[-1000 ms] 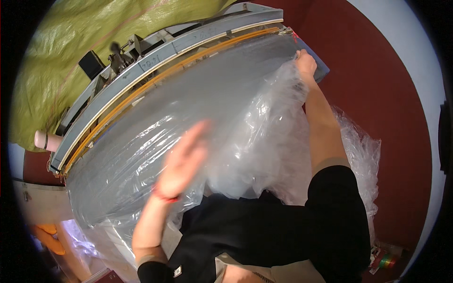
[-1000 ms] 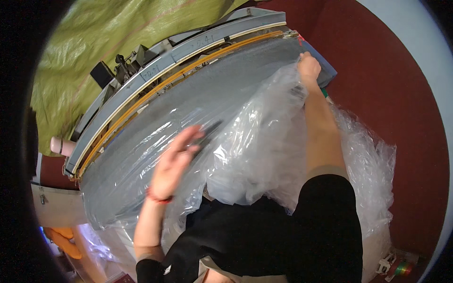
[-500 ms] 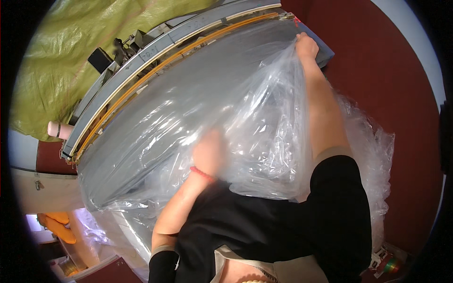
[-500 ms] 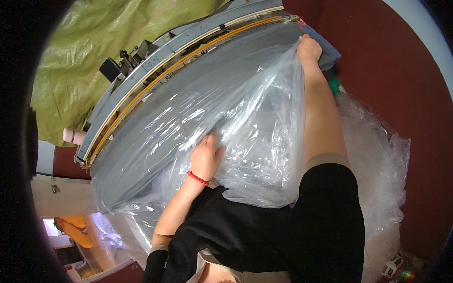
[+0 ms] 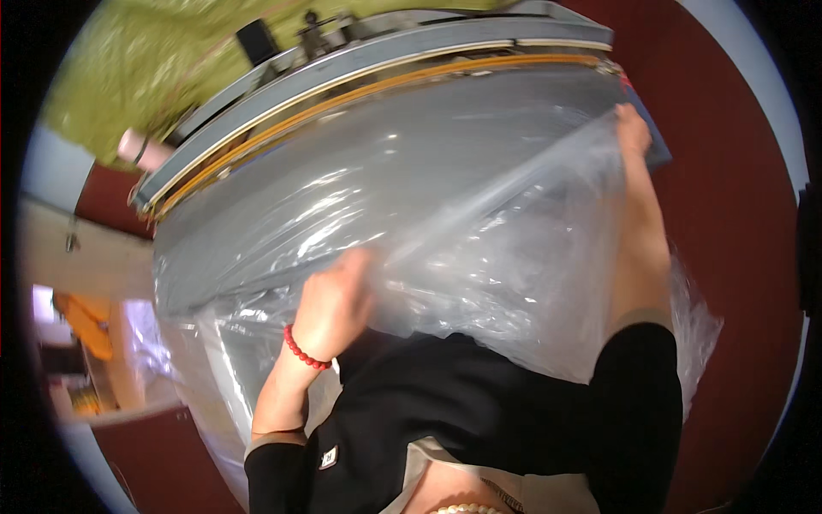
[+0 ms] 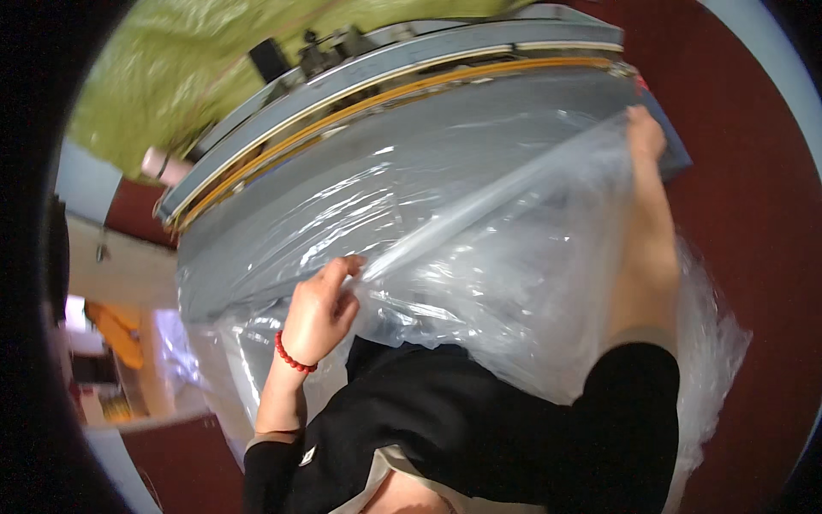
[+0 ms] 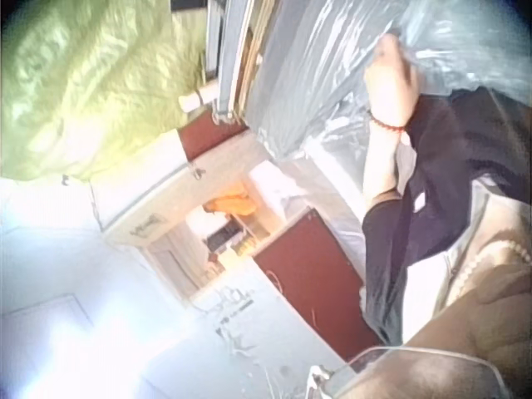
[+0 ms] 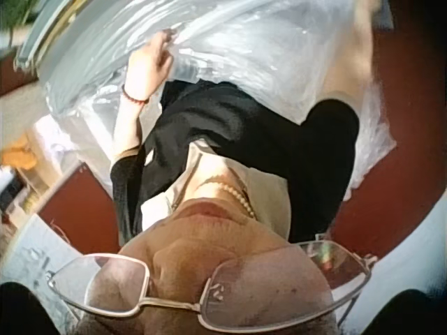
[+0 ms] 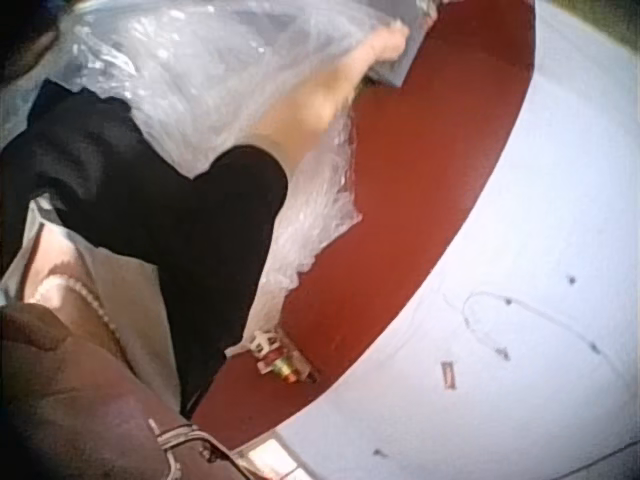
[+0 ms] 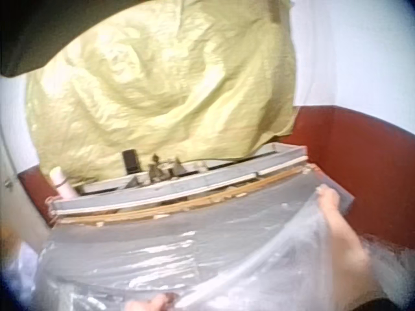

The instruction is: Wrapping a large rectangular object with plastic film.

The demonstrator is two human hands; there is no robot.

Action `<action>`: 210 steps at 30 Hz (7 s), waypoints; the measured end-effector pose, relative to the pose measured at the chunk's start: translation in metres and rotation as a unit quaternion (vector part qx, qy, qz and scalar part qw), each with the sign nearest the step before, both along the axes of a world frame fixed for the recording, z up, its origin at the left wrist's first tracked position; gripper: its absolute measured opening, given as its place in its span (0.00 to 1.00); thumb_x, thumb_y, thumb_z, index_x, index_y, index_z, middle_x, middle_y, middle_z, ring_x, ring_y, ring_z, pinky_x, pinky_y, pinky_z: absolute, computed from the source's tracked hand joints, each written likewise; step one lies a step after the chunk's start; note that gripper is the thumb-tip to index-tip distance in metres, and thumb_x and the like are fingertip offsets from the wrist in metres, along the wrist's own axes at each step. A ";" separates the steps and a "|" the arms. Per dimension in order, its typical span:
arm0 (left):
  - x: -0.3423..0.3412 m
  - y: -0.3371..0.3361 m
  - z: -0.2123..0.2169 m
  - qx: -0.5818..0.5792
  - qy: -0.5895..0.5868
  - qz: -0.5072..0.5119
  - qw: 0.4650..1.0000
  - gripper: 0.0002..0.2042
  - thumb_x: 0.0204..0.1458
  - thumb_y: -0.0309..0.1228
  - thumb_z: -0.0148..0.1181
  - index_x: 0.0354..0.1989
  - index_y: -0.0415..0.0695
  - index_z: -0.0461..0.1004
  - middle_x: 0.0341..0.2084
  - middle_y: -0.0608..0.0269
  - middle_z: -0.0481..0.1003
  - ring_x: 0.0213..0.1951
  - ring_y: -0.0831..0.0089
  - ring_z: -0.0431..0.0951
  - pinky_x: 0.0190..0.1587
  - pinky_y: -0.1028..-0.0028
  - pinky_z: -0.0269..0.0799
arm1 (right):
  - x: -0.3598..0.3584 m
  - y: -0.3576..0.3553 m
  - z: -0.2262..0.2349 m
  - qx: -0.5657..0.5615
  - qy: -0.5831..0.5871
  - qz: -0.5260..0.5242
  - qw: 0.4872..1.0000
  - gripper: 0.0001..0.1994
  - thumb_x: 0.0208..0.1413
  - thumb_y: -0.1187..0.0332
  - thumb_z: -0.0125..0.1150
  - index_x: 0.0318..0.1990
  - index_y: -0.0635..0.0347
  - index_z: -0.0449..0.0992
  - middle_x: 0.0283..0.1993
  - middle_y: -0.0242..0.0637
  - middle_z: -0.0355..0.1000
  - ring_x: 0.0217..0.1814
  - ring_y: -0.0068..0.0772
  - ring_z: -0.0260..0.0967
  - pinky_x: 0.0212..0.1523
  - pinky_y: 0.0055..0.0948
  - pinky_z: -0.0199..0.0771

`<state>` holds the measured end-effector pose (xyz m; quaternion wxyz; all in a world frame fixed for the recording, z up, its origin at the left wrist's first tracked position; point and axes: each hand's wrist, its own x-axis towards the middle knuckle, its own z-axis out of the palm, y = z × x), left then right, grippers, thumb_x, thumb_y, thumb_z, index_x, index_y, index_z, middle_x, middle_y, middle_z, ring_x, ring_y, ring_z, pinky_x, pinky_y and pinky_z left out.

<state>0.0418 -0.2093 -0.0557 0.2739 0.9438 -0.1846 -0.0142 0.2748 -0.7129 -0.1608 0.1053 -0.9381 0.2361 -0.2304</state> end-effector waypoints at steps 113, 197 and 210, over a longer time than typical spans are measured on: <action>0.016 0.302 -0.092 0.191 -0.125 0.351 0.908 0.28 0.42 0.39 0.56 0.49 0.34 0.59 0.50 0.45 0.60 0.54 0.52 0.56 0.52 0.61 0.54 | -0.016 0.187 0.013 0.132 -0.075 0.376 0.914 0.09 0.46 0.69 0.58 0.22 0.65 0.67 0.16 0.33 0.60 0.21 0.18 0.54 0.23 0.21 0.58; 0.015 0.262 -0.063 -0.417 -0.307 0.407 0.753 0.04 0.50 0.26 0.48 0.33 0.44 0.63 0.24 0.72 0.60 0.25 0.86 0.59 0.26 0.84 0.56 | -0.211 -0.135 -0.156 0.116 -0.058 -0.078 0.988 0.19 0.52 0.55 0.51 0.39 0.65 0.68 0.36 0.36 0.68 0.37 0.29 0.64 0.43 0.28 0.62; -0.022 0.053 -0.241 -0.435 0.321 0.257 0.801 0.15 0.49 0.32 0.48 0.43 0.39 0.68 0.41 0.56 0.70 0.44 0.66 0.68 0.46 0.70 0.64 | -0.282 0.111 -0.178 0.267 -0.159 -0.235 0.921 0.16 0.51 0.58 0.50 0.39 0.62 0.69 0.33 0.35 0.68 0.35 0.30 0.64 0.38 0.29 0.63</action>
